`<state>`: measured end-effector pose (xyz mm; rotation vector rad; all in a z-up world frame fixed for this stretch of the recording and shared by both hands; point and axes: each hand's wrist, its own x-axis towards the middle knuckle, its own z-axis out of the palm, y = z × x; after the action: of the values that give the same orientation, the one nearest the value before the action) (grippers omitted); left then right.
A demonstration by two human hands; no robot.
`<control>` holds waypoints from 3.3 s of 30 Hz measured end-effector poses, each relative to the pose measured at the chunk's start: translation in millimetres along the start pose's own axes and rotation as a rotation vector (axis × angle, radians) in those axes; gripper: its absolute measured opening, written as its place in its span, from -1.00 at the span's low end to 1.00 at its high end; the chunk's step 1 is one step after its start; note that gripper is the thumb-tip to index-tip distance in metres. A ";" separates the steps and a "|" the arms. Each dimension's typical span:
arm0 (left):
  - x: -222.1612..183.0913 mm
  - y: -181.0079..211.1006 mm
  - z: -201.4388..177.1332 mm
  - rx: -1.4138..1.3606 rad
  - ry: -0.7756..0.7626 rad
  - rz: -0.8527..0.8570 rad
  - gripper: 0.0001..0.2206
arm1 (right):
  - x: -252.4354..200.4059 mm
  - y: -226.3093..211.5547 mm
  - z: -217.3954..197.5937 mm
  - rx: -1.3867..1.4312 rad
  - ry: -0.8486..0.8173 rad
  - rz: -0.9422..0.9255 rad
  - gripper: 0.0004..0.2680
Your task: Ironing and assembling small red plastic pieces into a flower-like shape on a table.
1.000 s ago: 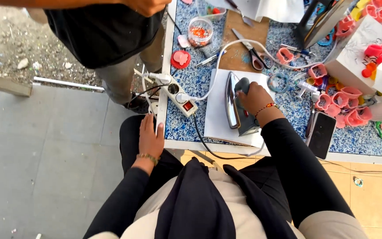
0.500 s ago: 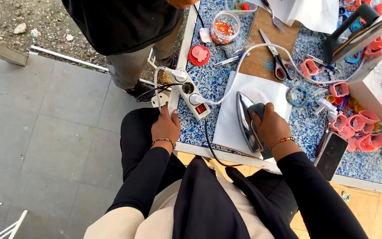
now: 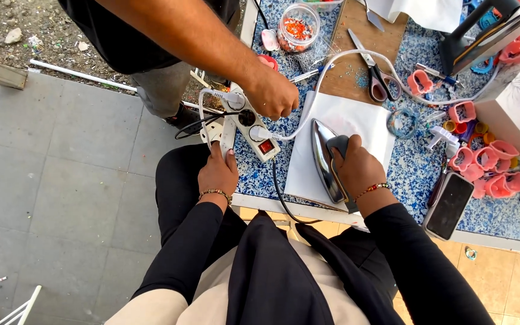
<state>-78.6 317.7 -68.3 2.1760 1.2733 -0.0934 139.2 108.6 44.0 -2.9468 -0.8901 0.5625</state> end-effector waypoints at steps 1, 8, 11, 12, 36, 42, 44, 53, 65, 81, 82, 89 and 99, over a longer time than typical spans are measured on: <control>-1.0 -0.5 0.5 0.000 0.000 0.005 -0.51 | 2.1 -0.3 -0.4 0.003 0.006 0.007 -0.68; 1.2 -1.8 3.8 0.006 -0.001 -0.005 -0.53 | 29.2 6.5 -2.5 -0.004 0.042 0.035 -0.68; 3.0 -7.1 10.5 0.018 0.011 0.011 -0.53 | 37.7 12.9 -1.4 -0.012 0.054 0.055 -0.68; 2.8 -7.9 11.7 0.025 0.024 0.021 -0.54 | 39.3 16.1 -0.7 -0.009 0.076 0.051 -0.68; 2.3 -2.9 9.5 -0.002 0.070 0.027 -0.54 | 27.6 25.3 -0.9 0.052 0.095 0.112 -0.68; 3.9 -6.0 12.7 0.017 0.072 0.024 -0.55 | 53.8 21.1 -10.6 0.032 0.123 0.012 -0.69; 3.2 -6.5 14.1 0.026 0.070 0.034 -0.55 | 59.0 23.9 -9.7 0.036 0.118 -0.001 -0.68; 1.3 -1.8 8.1 -0.004 0.047 0.000 -0.55 | 41.4 44.1 1.5 0.123 0.176 0.106 -0.67; 1.9 -2.4 10.9 0.051 0.082 0.078 -0.53 | 32.8 29.1 5.9 0.173 0.182 0.167 -0.69; 6.2 -5.0 13.2 0.052 0.134 0.063 -0.51 | 19.2 10.7 -6.7 0.220 0.133 0.115 -0.71; 4.5 -8.5 16.7 0.054 0.139 0.068 -0.52 | 12.8 9.8 -7.2 0.208 0.056 0.147 -0.71; 4.6 0.6 8.3 0.031 0.078 0.043 -0.51 | -19.2 34.6 -0.2 0.157 0.047 -0.022 -0.73; 2.2 -2.9 11.2 0.036 0.101 0.073 -0.55 | -14.9 129.7 -18.0 0.244 0.358 0.173 -0.65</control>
<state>-77.1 314.4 -79.5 2.2809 1.2543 0.0230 203.0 -6.5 51.1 -2.7838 -0.4959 0.1219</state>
